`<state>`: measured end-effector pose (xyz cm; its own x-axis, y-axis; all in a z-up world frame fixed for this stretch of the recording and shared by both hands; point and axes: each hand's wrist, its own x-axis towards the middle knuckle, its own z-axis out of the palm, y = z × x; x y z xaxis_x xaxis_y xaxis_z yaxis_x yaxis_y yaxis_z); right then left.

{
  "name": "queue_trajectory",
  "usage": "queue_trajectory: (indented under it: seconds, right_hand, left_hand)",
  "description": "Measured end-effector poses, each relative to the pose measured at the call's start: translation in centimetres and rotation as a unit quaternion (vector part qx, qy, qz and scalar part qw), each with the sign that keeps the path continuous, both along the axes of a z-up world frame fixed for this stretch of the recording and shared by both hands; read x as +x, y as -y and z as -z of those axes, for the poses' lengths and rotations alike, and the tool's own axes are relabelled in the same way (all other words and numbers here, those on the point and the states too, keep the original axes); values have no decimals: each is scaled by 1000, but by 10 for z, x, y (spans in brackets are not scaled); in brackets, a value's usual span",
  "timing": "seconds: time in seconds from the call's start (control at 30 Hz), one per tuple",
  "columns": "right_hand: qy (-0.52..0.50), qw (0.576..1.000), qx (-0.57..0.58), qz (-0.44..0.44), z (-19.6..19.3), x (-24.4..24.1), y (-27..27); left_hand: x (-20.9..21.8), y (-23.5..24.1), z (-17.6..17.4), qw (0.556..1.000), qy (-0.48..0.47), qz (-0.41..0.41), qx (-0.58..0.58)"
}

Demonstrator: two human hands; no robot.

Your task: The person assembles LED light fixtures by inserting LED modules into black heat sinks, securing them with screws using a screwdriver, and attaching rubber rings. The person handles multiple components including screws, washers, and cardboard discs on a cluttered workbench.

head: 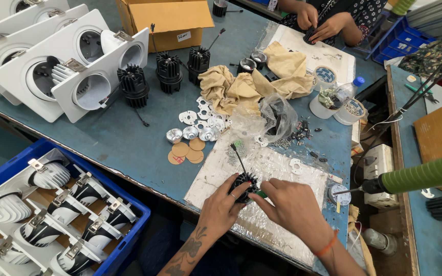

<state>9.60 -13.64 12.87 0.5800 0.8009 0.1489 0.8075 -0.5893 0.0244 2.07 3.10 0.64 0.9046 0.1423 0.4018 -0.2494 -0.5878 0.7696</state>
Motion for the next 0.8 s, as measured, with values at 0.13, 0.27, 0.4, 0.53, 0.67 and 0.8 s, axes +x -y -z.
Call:
queue_trajectory:
  seconds: [0.13, 0.27, 0.4, 0.53, 0.67, 0.8]
  right_hand:
    - [53, 997, 2, -51, 3, 8, -18]
    - [29, 995, -26, -87, -8, 8, -27]
    - [-24, 985, -38, -167, -29, 7, -23]
    - [-2, 967, -166, -191, -35, 13, -25]
    - [11, 963, -175, -205, -30, 16, -24]
    - [26, 960, -191, -206, -22, 18, -22]
  left_hand:
    - [1, -1, 0, 1000, 14, -4, 8]
    - [0, -3, 0, 1000, -7, 7, 15]
    - [1, -6, 0, 1000, 14, 11, 24]
    - [2, -7, 3, 999, 16, 13, 37]
    - [3, -6, 6, 999, 4, 14, 46]
    - [3, -6, 6, 999, -2, 20, 46]
